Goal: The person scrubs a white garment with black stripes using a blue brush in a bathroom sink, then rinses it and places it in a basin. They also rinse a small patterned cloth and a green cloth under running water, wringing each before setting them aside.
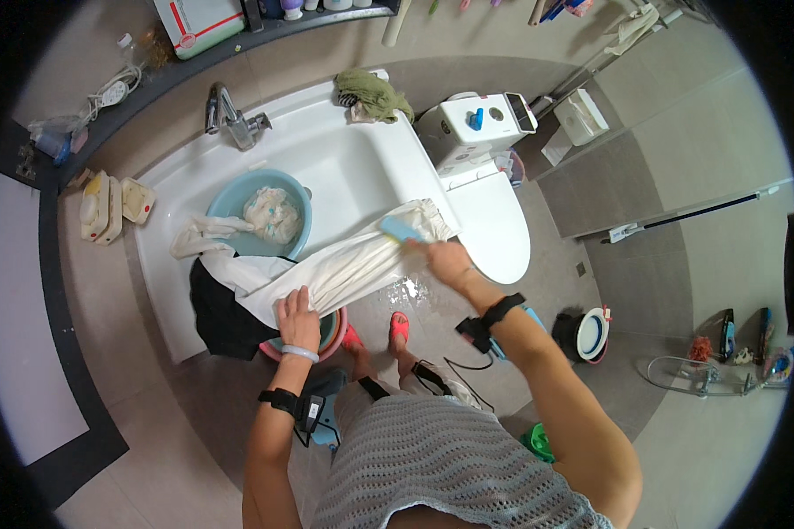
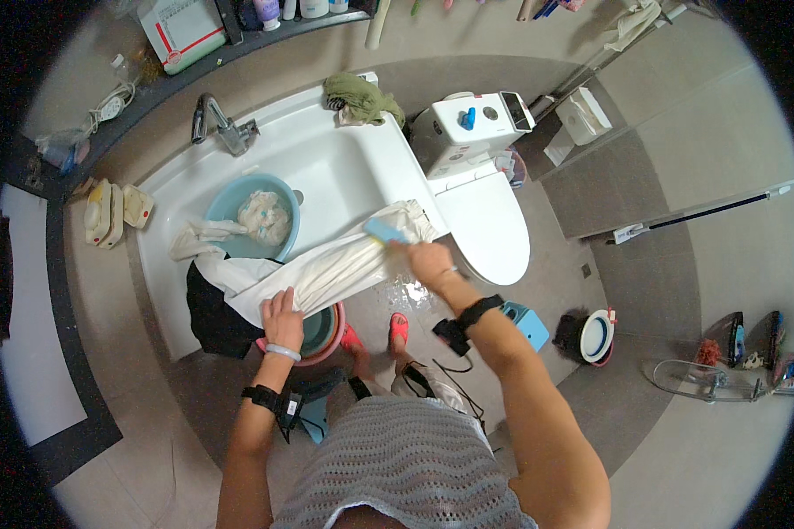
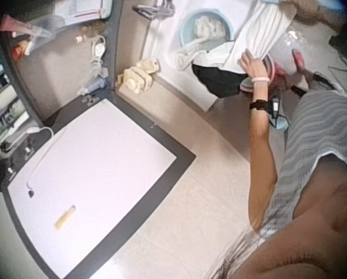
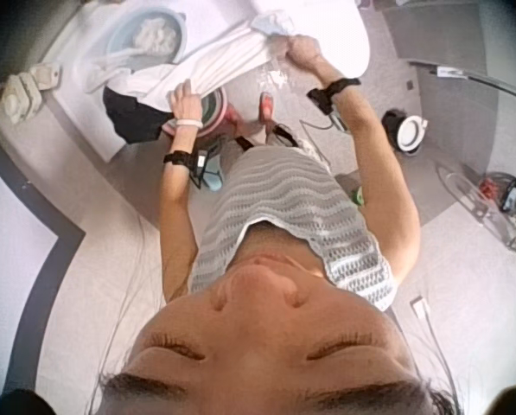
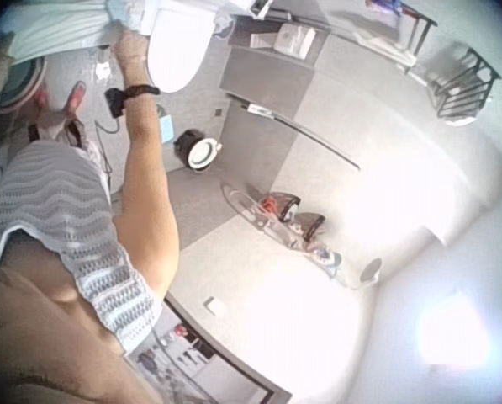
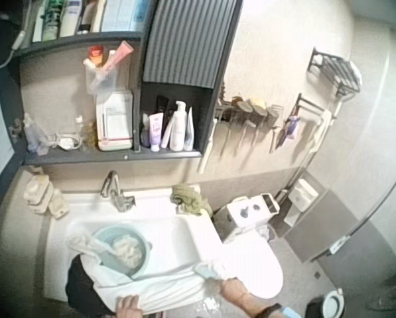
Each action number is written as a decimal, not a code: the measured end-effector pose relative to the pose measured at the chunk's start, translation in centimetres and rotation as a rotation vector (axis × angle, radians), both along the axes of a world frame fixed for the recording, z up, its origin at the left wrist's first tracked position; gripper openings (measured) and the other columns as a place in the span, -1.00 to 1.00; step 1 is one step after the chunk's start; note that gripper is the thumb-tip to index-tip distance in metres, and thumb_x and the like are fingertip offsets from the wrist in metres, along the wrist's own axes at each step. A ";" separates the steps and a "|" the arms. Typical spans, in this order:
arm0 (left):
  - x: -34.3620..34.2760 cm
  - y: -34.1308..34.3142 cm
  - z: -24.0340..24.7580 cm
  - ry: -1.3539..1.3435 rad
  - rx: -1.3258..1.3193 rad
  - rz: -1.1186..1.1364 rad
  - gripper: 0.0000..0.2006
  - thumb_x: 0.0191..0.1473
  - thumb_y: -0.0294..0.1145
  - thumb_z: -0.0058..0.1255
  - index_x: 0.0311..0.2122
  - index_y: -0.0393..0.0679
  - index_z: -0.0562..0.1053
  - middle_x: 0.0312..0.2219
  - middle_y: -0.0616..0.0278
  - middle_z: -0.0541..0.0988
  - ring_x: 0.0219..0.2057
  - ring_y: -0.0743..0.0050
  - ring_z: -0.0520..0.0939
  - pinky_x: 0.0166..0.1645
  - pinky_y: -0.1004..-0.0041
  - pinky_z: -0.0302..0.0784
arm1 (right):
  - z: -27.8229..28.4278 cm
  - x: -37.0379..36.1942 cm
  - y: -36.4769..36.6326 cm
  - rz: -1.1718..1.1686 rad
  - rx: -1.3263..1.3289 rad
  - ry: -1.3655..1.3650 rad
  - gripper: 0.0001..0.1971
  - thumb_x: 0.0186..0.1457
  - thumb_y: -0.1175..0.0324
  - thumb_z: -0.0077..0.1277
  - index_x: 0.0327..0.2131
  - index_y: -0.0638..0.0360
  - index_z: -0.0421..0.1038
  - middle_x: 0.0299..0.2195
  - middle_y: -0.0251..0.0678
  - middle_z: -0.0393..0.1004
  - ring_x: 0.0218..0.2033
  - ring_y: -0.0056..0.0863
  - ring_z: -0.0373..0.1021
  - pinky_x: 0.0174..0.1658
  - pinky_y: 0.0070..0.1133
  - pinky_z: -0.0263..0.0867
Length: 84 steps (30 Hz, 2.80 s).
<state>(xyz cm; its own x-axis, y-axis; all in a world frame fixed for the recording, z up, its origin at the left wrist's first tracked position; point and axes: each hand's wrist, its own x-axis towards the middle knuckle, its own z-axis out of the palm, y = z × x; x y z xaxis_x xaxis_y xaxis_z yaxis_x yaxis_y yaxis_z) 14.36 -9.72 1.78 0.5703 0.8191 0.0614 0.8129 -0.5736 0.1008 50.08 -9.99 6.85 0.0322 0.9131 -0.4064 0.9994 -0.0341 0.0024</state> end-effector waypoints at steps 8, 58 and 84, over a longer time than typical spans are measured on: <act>1.4 0.4 0.1 0.265 -0.050 0.013 -0.75 -0.03 -0.32 -0.06 -0.39 -0.10 0.66 0.10 0.17 0.40 0.11 0.16 0.31 0.24 0.14 0.00 | 4.0 -1.7 -0.1 0.032 0.190 0.072 -0.40 0.12 0.42 -0.19 0.22 -0.45 0.15 -0.47 -0.14 0.51 -0.44 -0.24 0.52 -0.40 -0.35 0.45; 9.7 1.4 3.3 0.492 -0.346 0.169 -0.75 0.13 -0.38 -0.14 -0.35 -0.06 0.63 -0.33 0.11 0.66 -0.23 0.23 0.65 -0.06 0.15 0.33 | 1.4 1.3 -7.5 -0.115 0.213 0.077 -0.36 0.10 0.41 -0.19 0.25 -0.44 0.09 -0.52 -0.17 0.48 -0.52 -0.19 0.48 -0.51 -0.32 0.37; 10.0 3.0 5.2 0.387 -0.443 0.235 -0.79 0.07 -0.42 -0.07 -0.32 -0.14 0.62 -0.32 0.00 0.64 -0.24 0.08 0.67 -0.20 0.25 0.58 | -2.4 0.9 -8.8 0.016 0.256 0.203 -0.32 0.10 0.43 -0.19 0.26 -0.57 0.03 -0.52 -0.13 0.43 -0.58 -0.20 0.44 -0.53 -0.31 0.36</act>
